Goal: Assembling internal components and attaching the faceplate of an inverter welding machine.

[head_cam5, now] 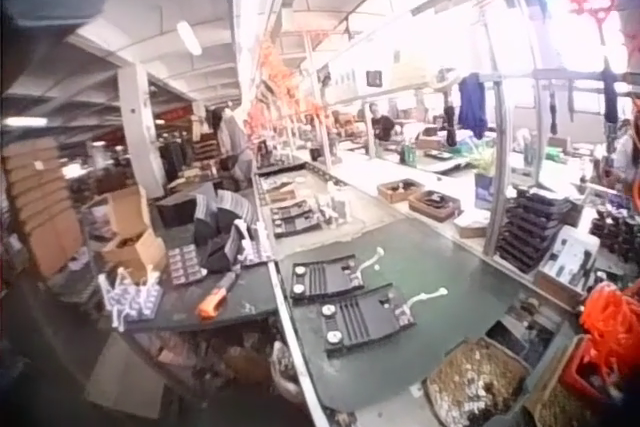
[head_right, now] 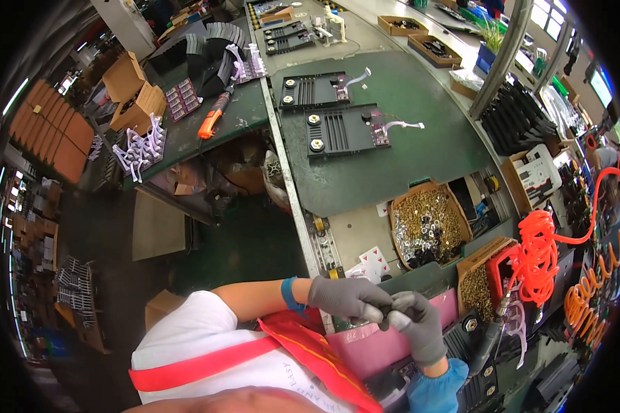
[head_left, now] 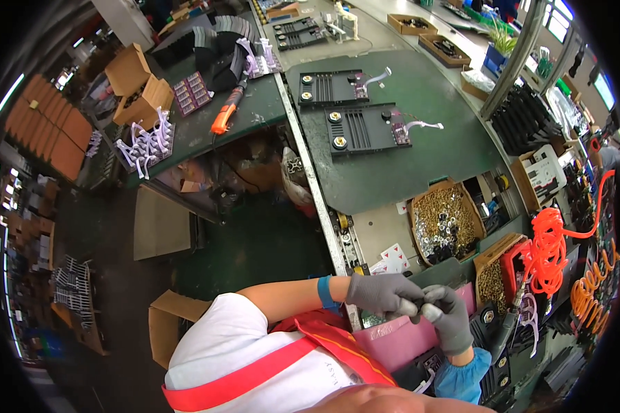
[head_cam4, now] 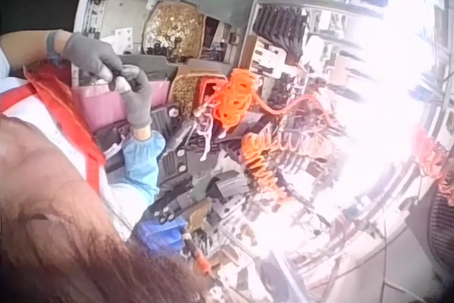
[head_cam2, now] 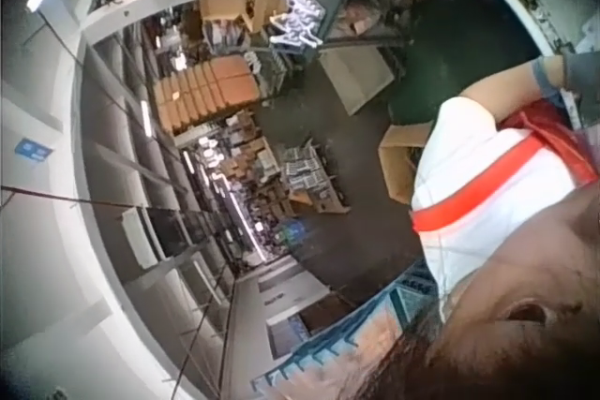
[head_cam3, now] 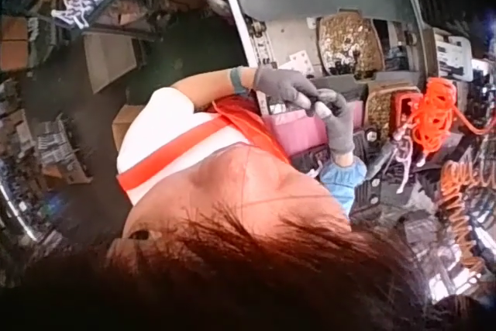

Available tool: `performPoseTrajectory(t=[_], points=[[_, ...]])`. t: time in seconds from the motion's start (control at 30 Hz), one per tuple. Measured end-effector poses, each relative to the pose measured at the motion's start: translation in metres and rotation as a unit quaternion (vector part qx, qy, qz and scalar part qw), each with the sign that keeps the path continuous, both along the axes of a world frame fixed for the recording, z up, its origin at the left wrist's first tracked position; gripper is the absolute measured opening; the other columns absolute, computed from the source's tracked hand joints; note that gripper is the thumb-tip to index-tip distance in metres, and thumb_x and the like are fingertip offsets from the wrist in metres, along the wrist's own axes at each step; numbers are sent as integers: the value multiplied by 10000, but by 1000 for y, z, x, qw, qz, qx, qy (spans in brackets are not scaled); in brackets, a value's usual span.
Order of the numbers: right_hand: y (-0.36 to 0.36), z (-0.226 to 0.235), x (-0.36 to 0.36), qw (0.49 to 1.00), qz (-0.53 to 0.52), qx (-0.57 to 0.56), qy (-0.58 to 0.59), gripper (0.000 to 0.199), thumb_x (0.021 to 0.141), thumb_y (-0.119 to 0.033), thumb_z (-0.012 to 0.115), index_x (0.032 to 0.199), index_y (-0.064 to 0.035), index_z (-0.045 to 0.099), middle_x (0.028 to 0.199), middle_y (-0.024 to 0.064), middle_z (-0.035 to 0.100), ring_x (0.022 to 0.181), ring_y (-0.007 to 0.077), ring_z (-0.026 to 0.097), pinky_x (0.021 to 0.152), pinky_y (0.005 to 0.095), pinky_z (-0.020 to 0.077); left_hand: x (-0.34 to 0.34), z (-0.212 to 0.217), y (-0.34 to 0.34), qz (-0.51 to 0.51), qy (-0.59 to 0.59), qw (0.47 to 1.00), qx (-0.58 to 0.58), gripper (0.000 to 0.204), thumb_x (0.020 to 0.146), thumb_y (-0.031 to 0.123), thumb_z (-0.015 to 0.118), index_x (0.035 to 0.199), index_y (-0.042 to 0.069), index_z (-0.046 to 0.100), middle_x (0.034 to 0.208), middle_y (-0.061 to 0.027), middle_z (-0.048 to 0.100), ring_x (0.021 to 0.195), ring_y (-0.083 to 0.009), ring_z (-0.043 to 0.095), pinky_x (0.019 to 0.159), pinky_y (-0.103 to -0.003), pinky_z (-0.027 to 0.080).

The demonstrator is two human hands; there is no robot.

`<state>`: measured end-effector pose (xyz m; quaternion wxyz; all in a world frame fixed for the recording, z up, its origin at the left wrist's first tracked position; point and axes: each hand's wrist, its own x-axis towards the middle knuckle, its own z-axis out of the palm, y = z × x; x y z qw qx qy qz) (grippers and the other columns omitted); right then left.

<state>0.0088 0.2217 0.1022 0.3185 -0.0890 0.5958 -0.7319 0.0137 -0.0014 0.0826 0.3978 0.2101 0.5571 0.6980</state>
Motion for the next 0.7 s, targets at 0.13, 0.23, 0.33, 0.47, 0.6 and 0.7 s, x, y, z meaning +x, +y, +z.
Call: performPoseTrajectory(t=[0.13,0.23,0.33,0.47,0.6,0.7], points=[[4,21,16,952,54,230,194,501,786,-81,723,1245,-30,529,1101,123,631,973,210,624,871,302,487,5,-3,-2,-44,62,996,-36,220,903,157,543,1062,14,596,831,-7,616,619,-58,513,538,-231,438],[45,26,18,880,211,328,271,465,775,-146,712,1212,-73,570,1122,107,631,1059,246,597,967,381,436,5,-11,-9,-12,34,999,-31,235,900,146,539,1087,10,582,898,-22,633,591,-63,511,526,-234,438],[67,22,32,650,484,424,404,453,754,-232,689,1192,-152,605,1121,54,629,1112,214,562,1081,426,291,4,-14,-16,34,-19,998,-45,253,900,126,523,1117,5,572,922,-28,630,558,-67,499,521,-233,434],[59,25,30,634,394,528,406,277,769,-204,583,1031,-163,663,1047,29,643,1158,209,509,1117,502,170,8,-25,-12,67,-35,996,-41,311,912,158,551,1182,5,562,894,-25,622,590,-66,506,516,-236,428],[73,11,27,574,300,575,499,169,774,-148,539,860,-148,685,912,35,644,1067,263,535,1148,560,62,17,-16,-9,86,-53,992,-76,320,919,149,548,1202,1,552,865,-5,595,614,-49,480,530,-228,423],[61,12,31,497,375,630,464,174,738,-148,558,858,-156,684,893,53,640,1026,260,552,1132,535,145,24,-12,-11,106,-58,990,-68,277,923,152,539,1158,6,567,841,-2,590,586,-47,478,510,-221,407]])
